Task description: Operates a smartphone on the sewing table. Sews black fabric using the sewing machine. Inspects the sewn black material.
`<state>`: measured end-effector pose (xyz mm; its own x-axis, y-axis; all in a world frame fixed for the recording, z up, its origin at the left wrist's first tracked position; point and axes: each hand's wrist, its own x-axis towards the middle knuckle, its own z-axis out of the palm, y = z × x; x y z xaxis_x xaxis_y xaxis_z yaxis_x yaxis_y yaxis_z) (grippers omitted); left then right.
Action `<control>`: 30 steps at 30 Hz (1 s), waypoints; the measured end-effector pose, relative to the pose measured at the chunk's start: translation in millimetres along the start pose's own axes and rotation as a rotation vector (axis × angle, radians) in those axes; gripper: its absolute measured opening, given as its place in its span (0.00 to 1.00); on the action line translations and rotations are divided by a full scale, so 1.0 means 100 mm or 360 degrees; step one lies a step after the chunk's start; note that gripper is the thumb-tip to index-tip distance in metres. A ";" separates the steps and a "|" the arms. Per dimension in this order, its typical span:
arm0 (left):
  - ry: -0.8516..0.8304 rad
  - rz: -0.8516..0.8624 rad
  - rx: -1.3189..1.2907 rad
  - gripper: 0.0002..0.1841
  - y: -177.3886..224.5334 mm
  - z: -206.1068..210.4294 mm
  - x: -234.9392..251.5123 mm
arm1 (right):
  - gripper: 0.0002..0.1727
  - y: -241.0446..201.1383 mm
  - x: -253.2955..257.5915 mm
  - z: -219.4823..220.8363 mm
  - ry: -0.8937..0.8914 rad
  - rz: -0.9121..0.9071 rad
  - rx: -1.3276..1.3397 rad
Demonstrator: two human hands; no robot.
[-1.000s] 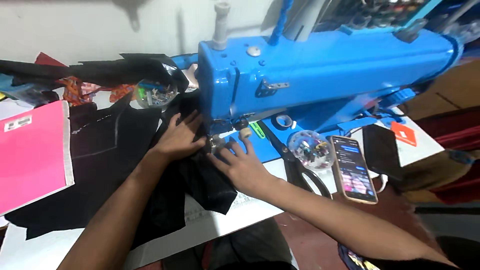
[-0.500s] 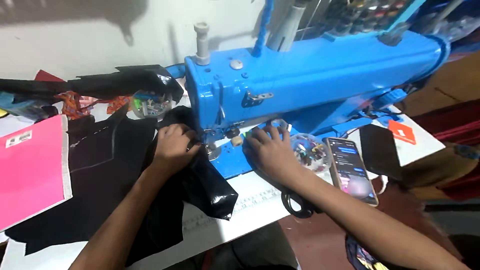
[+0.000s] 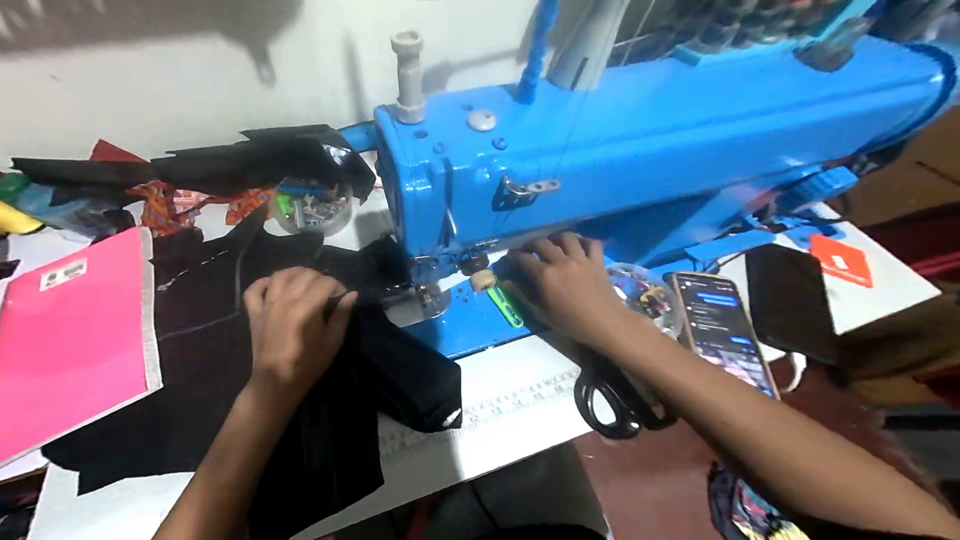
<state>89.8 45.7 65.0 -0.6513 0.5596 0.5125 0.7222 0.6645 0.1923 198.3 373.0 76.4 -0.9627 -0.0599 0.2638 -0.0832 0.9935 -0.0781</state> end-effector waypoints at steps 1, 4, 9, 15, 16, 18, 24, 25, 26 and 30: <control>0.0000 -0.0038 0.0017 0.18 0.00 -0.06 -0.04 | 0.20 -0.03 0.02 -0.03 -0.0011 0.0015 0.0006; -0.0088 -0.0128 -0.0031 0.16 0.05 -0.17 -0.17 | 0.22 -0.21 0.00 -0.02 -0.0110 0.0002 0.0071; -0.0308 -0.0232 -0.0099 0.15 0.12 -0.14 -0.26 | 0.09 -0.34 -0.16 0.10 -0.0103 -0.0162 0.0199; -0.0394 -0.0244 -0.0099 0.18 0.12 -0.10 -0.28 | 0.14 -0.37 -0.31 0.18 0.0151 -0.0302 -0.0027; -0.0403 -0.0253 -0.0088 0.20 0.12 -0.10 -0.29 | 0.14 -0.40 -0.31 0.21 0.0179 -0.0301 -0.0001; -0.0445 -0.0284 -0.0071 0.23 0.13 -0.10 -0.29 | 0.16 -0.53 -0.30 0.22 0.0180 -0.0264 0.0106; -0.0515 -0.0304 -0.0067 0.25 0.13 -0.12 -0.30 | 0.23 -1.06 -0.07 0.18 0.0052 -0.0196 0.0317; -0.0518 -0.0310 -0.0066 0.25 0.14 -0.12 -0.30 | 0.20 -1.12 -0.01 0.20 0.0051 -0.0192 0.0302; -0.0526 -0.0323 -0.0068 0.24 0.14 -0.13 -0.30 | 0.16 -1.17 0.04 0.22 0.0045 -0.0192 0.0278; -0.0547 -0.0330 -0.0067 0.24 0.16 -0.15 -0.30 | 0.16 -1.27 0.18 0.30 0.0128 -0.0202 0.0031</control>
<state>124.2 32.0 65.3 -0.8191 0.5535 0.1506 0.5714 0.7638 0.3001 183.3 242.6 62.3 -0.9204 -0.1760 0.3490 -0.2084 0.9764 -0.0574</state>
